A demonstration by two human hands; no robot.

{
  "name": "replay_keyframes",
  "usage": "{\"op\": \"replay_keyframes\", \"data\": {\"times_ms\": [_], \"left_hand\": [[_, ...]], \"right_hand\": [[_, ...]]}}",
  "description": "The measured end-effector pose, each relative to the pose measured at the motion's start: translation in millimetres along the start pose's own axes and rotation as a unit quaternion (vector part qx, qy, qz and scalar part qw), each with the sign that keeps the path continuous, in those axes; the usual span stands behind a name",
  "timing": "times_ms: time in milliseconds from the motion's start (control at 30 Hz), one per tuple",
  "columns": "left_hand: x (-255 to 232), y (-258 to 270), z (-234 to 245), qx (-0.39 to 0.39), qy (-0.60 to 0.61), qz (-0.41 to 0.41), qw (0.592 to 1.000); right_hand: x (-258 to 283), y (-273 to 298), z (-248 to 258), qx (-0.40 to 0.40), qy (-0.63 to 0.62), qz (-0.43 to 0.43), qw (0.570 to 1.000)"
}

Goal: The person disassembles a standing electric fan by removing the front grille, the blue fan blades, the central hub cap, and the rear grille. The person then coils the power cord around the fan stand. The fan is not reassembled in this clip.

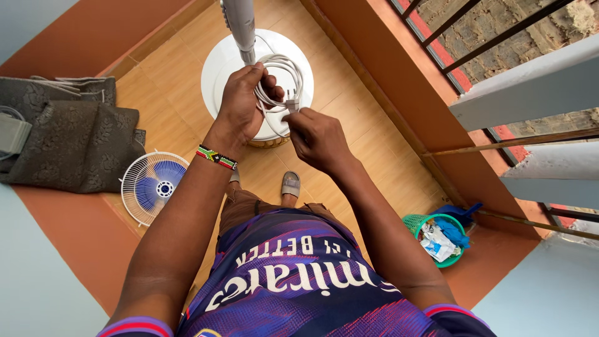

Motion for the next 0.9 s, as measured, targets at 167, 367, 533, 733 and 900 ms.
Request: {"op": "replay_keyframes", "data": {"times_ms": [167,367,533,733,900], "left_hand": [[-16,-9,6,0.013,0.069,-0.003,0.998],[-1,-1,4,0.049,0.069,-0.002,0.996],[2,9,-11,0.111,0.071,-0.012,0.991],[-2,26,-13,0.114,0.052,-0.001,0.992],[8,28,-6,0.084,0.050,0.028,0.995]], "right_hand": [[-18,14,-12,0.040,-0.102,-0.057,0.992],[-30,21,-14,0.042,-0.233,-0.213,0.948],[-12,10,-4,-0.045,-0.051,-0.113,0.991],[-4,3,-3,-0.039,-0.208,-0.269,0.940],[-12,-11,2,0.053,-0.077,-0.190,0.977]]}}
Point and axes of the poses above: each hand's wrist, its own y-axis away from the middle knuckle, its own z-axis out of the back of the hand, x = y × z, the point moved 2 cm from there along -y, towards the middle knuckle, and after that the axes turned 1 degree about -x, right-handed, at the moved point
